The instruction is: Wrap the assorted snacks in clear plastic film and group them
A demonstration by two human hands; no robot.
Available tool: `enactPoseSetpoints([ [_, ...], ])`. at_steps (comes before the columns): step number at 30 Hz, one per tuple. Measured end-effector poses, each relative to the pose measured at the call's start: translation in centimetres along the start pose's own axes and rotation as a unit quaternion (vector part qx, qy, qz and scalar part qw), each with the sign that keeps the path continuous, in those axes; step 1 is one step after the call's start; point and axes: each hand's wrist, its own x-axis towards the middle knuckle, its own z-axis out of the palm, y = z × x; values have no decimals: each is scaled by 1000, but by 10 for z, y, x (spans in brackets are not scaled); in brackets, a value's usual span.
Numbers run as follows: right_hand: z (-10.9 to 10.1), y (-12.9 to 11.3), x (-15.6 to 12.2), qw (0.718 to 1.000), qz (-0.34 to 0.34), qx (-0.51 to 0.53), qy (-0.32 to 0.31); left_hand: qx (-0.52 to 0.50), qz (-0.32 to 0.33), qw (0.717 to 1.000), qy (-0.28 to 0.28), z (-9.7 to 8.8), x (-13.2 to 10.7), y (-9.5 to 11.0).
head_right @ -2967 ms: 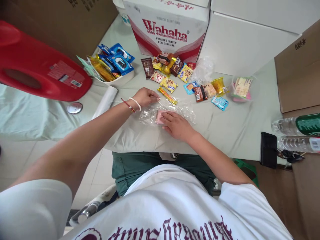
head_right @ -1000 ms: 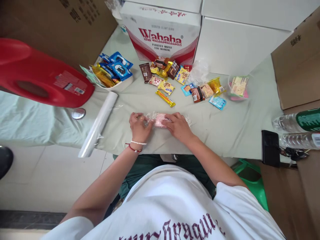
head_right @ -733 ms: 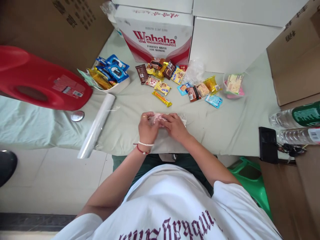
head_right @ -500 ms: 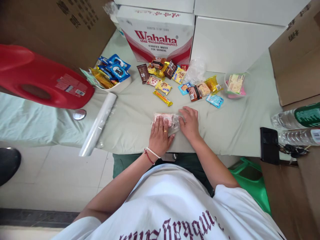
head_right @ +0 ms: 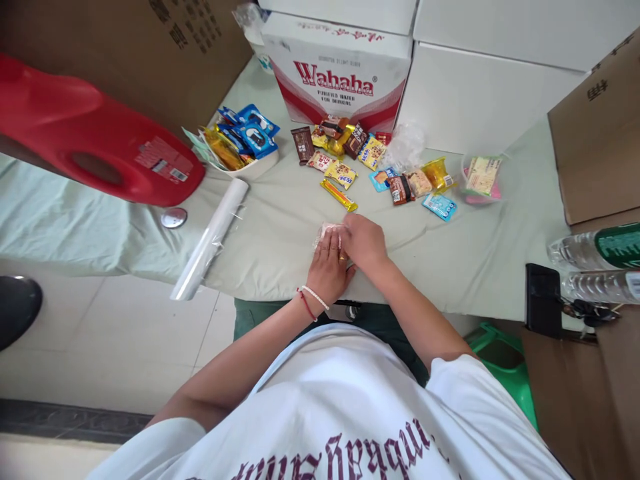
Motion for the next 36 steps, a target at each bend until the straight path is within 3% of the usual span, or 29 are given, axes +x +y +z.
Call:
enactPoseSetpoints([
  [4, 12, -27, 12, 993, -38, -82, -71, -143, 39, 989, 22, 0, 2, -20],
  [7, 23, -20, 9, 993, -87, -48, -66, -321, 74, 943, 52, -15, -4, -43],
  [8, 27, -15, 7, 992, -105, -34, -59, -372, 48, 924, 75, -21, -6, -50],
  [10, 35, -6, 2, 990, -135, -17, -37, -413, -73, 895, 152, -32, -8, -60],
  [12, 42, 0, -1, 988, -152, -12, -17, -347, -219, 884, 225, -39, -4, -64],
  [13, 44, 1, -2, 988, -154, -10, -13, -289, -268, 889, 233, -41, 0, -65],
  [15, 46, 0, -2, 988, -155, -5, -16, -177, -297, 920, 184, -42, 9, -62],
  [17, 44, -2, -2, 987, -159, -8, -28, -105, -278, 949, 105, -41, 19, -55],
  [19, 41, -5, -4, 983, -175, -31, -44, -68, -280, 955, 65, -41, 27, -48],
  [23, 33, -14, -11, 975, -190, -101, -60, -98, -288, 952, 38, -45, 38, -39],
  [27, 31, -13, -16, 981, -159, -108, -34, -211, -278, 934, 74, -57, 42, -26],
  [29, 28, -2, -18, 985, -155, -74, -12, -308, -256, 913, 79, -68, 39, -16],
  [32, 10, 35, -23, 990, -133, 21, 46, -409, -197, 890, 30, -87, 27, -12],
  [34, -18, 72, -23, 986, -77, 95, 112, -373, -179, 910, 20, -95, 12, -23],
  [36, -60, 116, -17, 969, 5, 159, 188, -303, -198, 932, 21, -97, -8, -43],
])
